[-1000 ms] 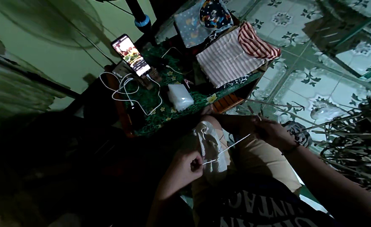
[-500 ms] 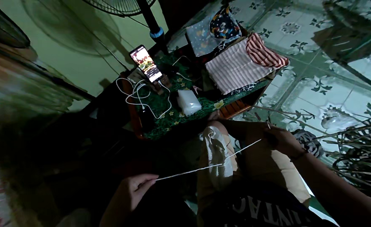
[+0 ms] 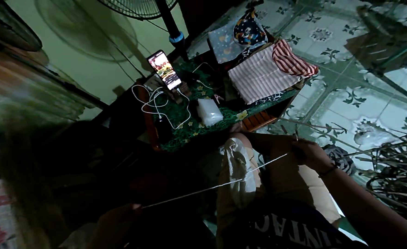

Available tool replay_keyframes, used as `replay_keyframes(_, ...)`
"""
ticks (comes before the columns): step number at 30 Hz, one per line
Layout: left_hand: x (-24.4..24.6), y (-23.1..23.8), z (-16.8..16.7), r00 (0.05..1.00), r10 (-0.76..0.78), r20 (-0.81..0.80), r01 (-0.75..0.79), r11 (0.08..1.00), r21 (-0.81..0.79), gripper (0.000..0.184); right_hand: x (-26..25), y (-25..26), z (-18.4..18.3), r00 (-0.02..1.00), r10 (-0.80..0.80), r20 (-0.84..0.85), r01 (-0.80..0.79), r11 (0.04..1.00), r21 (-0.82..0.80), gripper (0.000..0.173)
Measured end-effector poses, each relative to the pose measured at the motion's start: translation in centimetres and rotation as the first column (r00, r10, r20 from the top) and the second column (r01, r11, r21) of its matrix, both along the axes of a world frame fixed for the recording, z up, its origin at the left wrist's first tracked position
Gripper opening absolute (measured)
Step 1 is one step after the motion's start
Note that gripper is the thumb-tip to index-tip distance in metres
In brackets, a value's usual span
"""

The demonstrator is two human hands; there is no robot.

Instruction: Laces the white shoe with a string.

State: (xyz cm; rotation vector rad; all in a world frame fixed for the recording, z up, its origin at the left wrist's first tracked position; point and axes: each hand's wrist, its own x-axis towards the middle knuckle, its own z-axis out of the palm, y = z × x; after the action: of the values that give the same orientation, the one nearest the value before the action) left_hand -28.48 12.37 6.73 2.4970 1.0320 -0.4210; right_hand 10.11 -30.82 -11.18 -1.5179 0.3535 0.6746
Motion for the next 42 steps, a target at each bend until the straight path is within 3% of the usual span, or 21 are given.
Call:
replay_keyframes(6, -0.9, 0.6, -1.5, 0.995, 0.003, -0.1, 0.01, 0.992, 0.126, 0.03, 0.5, -0.5, 0.9, 0.982, 0.174, 0.071, -0.15, 0.955, -0.257, 0.03)
replay_keyframes(9, -1.5, 1.1, -2.8, 0.997, -0.083, 0.002, 0.08, 0.97, 0.231, 0.024, 1.3, -0.4, 1.8, 0.934, 0.332, 0.131, -0.229, 0.839, -0.493, 0.048)
replay_keyframes(12, -1.1, 0.2, -2.4, 0.981, -0.135, 0.139, 0.087, 0.947, 0.311, 0.022, 2.3, 0.2, 2.5, 0.808, 0.523, 0.27, -0.211, 0.686, -0.697, 0.066)
replay_keyframes(14, -0.6, -0.6, -2.2, 0.959, -0.138, 0.249, 0.046, 0.938, 0.345, 0.026, 2.4, 1.8, 3.9, 0.69, 0.622, 0.371, -0.208, 0.661, -0.721, 0.062)
replay_keyframes(16, -0.3, -1.2, -2.2, 0.923, -0.165, 0.348, 0.026, 0.928, 0.372, 0.03, 1.4, 4.1, 5.8, 0.534, 0.692, 0.485, -0.259, 0.68, -0.686, 0.044)
replay_keyframes(20, -0.1, -2.5, -1.7, 0.843, -0.147, 0.518, -0.089, 0.911, 0.403, 0.027, -1.4, 8.7, 8.7, 0.132, 0.706, 0.696, -0.455, 0.667, -0.59, 0.014)
replay_keyframes(22, 0.5, -3.7, -0.4, 0.772, -0.2, 0.603, -0.127, 0.881, 0.455, 0.023, -2.7, 10.6, 9.6, -0.008, 0.69, 0.724, -0.56, 0.597, -0.575, 0.012)
replay_keyframes(24, 0.8, -4.4, 0.3, 0.641, -0.248, 0.727, -0.148, 0.889, 0.433, 0.019, -3.8, 12.2, 9.8, -0.121, 0.683, 0.72, -0.607, 0.523, -0.598, 0.011)
replay_keyframes(27, 0.6, -4.6, 0.1, 0.504, -0.273, 0.819, -0.189, 0.891, 0.413, 0.013, -4.9, 13.8, 10.0, -0.254, 0.738, 0.625, -0.548, 0.423, -0.722, 0.008)
replay_keyframes(32, 3.9, -8.5, 3.2, 0.437, -0.219, 0.872, -0.367, 0.842, 0.395, 0.005, -6.0, 15.1, 11.0, -0.23, 0.932, 0.281, -0.464, 0.149, -0.873, 0.022)
replay_keyframes(36, 2.6, -7.1, 2.1, 0.408, -0.339, 0.848, -0.291, 0.832, 0.472, 0.005, -6.3, 15.6, 11.7, -0.211, 0.97, 0.118, -0.463, 0.007, -0.886, 0.023)
replay_keyframes(38, 2.5, -6.8, 1.4, 0.392, -0.317, 0.864, -0.308, 0.84, 0.447, 0.007, -6.2, 15.5, 11.4, -0.211, 0.968, 0.136, -0.504, 0.011, -0.864, 0.023)
replay_keyframes(42, 3.9, -8.4, 2.6, 0.42, -0.296, 0.858, -0.3, 0.847, 0.439, 0.009, -6.0, 15.2, 10.1, -0.128, 0.967, 0.22, -0.578, 0.107, -0.809, 0.017)
